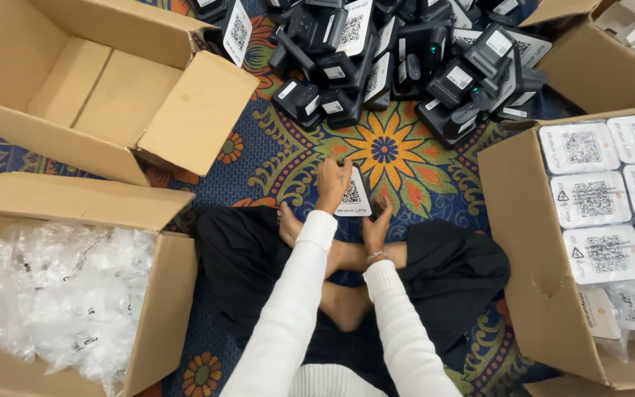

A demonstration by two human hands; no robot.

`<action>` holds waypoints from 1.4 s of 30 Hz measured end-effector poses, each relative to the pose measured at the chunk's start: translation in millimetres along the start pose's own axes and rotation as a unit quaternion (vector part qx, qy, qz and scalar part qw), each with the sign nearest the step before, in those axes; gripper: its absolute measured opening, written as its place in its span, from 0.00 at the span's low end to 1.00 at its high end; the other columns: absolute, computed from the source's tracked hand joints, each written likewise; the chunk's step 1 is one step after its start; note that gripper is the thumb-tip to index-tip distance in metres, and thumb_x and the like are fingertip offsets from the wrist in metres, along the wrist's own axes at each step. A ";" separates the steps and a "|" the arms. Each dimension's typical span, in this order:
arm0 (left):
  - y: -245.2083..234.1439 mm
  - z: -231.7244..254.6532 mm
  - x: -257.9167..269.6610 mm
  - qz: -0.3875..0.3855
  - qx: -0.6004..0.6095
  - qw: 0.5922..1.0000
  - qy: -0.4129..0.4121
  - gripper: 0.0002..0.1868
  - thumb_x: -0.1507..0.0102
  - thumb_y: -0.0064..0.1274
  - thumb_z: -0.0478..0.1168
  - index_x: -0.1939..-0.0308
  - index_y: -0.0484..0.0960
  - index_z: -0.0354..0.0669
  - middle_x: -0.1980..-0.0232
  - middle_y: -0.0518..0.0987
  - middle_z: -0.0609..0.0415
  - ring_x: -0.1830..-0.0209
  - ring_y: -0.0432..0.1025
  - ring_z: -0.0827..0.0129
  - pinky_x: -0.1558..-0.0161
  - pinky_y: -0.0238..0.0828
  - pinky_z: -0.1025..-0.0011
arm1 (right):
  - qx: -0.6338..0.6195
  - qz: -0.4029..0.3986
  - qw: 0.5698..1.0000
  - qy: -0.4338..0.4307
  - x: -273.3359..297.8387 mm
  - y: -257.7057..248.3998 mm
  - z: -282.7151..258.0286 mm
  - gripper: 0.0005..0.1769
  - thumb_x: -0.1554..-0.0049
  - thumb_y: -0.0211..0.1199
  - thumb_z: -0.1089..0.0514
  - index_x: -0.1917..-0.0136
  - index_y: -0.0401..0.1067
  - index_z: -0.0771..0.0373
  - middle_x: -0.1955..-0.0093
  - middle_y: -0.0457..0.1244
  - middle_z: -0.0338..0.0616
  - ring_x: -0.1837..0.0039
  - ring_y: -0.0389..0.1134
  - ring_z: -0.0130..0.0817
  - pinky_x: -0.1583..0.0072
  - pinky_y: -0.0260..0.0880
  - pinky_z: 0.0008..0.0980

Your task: The person packages electronic devices with QR labels into plastic bags while sitting on the floor.

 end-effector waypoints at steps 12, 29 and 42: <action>4.2 -2.6 56.9 -0.216 -0.012 0.964 0.154 0.29 0.35 0.51 0.45 0.30 0.69 0.42 0.69 0.83 0.39 0.68 0.78 0.47 0.64 0.74 0.56 | -0.001 0.059 0.995 -0.079 19.4 -21.7 -58.8 0.34 0.52 0.46 0.79 0.31 0.55 0.70 0.29 0.57 0.60 0.25 0.59 0.49 0.23 0.55 0.43; -448.9 -181.7 85.0 0.282 -0.021 0.949 0.138 0.41 0.33 0.30 0.28 0.15 0.38 0.42 0.12 0.45 0.36 0.11 0.48 0.49 0.12 0.34 0.49 | 0.082 -0.345 0.876 -0.326 156.5 148.3 -245.1 0.21 0.40 0.60 0.66 0.34 0.62 0.68 0.23 0.53 0.65 0.22 0.52 0.63 0.22 0.50 0.53; -606.9 -370.8 141.4 0.280 -0.233 0.877 -0.314 0.43 0.37 0.59 0.51 0.26 0.57 0.37 0.25 0.60 0.35 0.25 0.56 0.40 0.30 0.53 0.37 | 0.154 -0.542 0.721 -0.404 220.4 211.8 -258.5 0.10 0.42 0.63 0.58 0.46 0.77 0.56 0.44 0.70 0.34 0.32 0.64 0.34 0.31 0.53 0.46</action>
Point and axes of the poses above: each hand's wrist, its own x-axis away from the middle knuckle, its own y-axis out of the palm, z = x × y, the point moved 3 cm from there along -x, towards the middle knuckle
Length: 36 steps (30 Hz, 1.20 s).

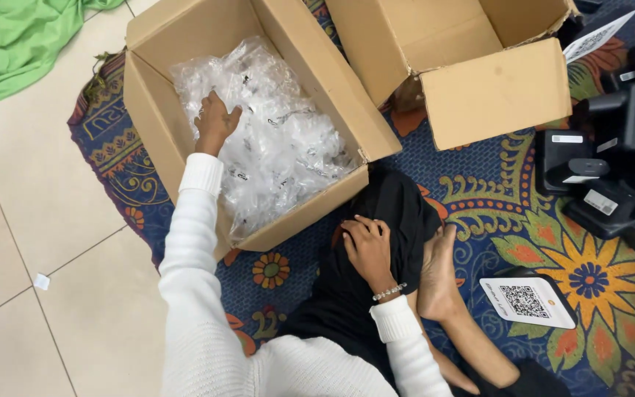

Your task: The person packages electronic devices with QR labels into plastic bags while sitting on the floor.

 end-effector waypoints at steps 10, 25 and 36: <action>-7.9 76.7 47.6 0.071 -0.283 0.903 0.316 0.22 0.45 0.53 0.26 0.47 0.78 0.44 0.26 0.65 0.39 0.23 0.57 0.46 0.29 0.43 0.38 | 0.005 0.006 1.000 -0.013 2.8 -2.4 -0.5 0.10 0.42 0.63 0.59 0.47 0.77 0.57 0.42 0.70 0.35 0.32 0.64 0.36 0.31 0.53 0.46; -73.6 187.8 144.3 -0.142 0.674 0.693 0.215 0.08 0.27 0.45 0.46 0.46 0.71 0.52 0.27 0.70 0.54 0.27 0.62 0.64 0.32 0.63 0.50 | -0.146 0.021 0.989 0.033 21.4 -11.7 15.3 0.12 0.42 0.64 0.59 0.44 0.77 0.58 0.41 0.70 0.39 0.31 0.65 0.37 0.26 0.50 0.49; 90.9 365.4 339.1 -0.459 0.794 0.395 -0.050 0.17 0.28 0.41 0.48 0.42 0.76 0.43 0.31 0.73 0.45 0.30 0.69 0.56 0.36 0.68 0.49 | -0.279 0.344 0.892 0.089 69.1 -159.6 10.0 0.58 0.45 0.72 0.65 0.18 0.32 0.63 0.16 0.39 0.58 0.18 0.47 0.52 0.22 0.51 0.49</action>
Point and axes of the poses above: each hand's wrist, its own x-axis away from the middle knuckle, its own y-axis out of the palm, z = x × y, the point moved 3 cm from there along -x, towards the middle knuckle
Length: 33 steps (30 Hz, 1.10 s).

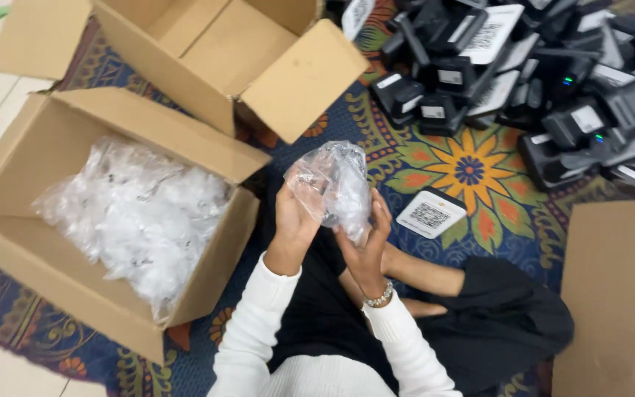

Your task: The person packages electronic devices with QR labels into plastic bags while sitting on the floor.

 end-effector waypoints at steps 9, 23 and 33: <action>-63.5 -93.5 -22.5 0.016 0.031 0.972 -0.231 0.21 0.29 0.42 0.49 0.44 0.78 0.36 0.44 0.81 0.43 0.44 0.74 0.51 0.42 0.71 0.47 | 0.181 0.275 0.942 -0.062 8.6 -139.1 12.3 0.13 0.41 0.60 0.73 0.43 0.72 0.66 0.43 0.68 0.52 0.36 0.69 0.42 0.30 0.68 0.38; 34.9 0.5 -29.7 0.016 -0.483 0.871 0.089 0.13 0.29 0.47 0.40 0.41 0.74 0.42 0.36 0.78 0.50 0.36 0.73 0.64 0.34 0.66 0.65 | 0.050 0.276 0.945 0.168 -17.3 -175.6 -5.0 0.08 0.35 0.61 0.62 0.45 0.73 0.69 0.55 0.65 0.32 0.57 0.61 0.15 0.56 0.60 0.18; 131.5 -89.9 -43.9 -0.248 -0.616 0.748 -0.004 0.18 0.31 0.51 0.41 0.40 0.79 0.37 0.51 0.86 0.51 0.55 0.82 0.74 0.54 0.78 0.75 | -0.001 0.165 0.973 0.161 -20.6 -172.2 -3.9 0.10 0.36 0.62 0.64 0.42 0.74 0.69 0.51 0.69 0.36 0.51 0.66 0.17 0.49 0.65 0.18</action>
Point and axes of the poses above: each hand's wrist, its own x-axis away from the middle knuckle, its own y-axis out of the palm, z = x × y, the point moved 3 cm from there along -x, towards the middle knuckle
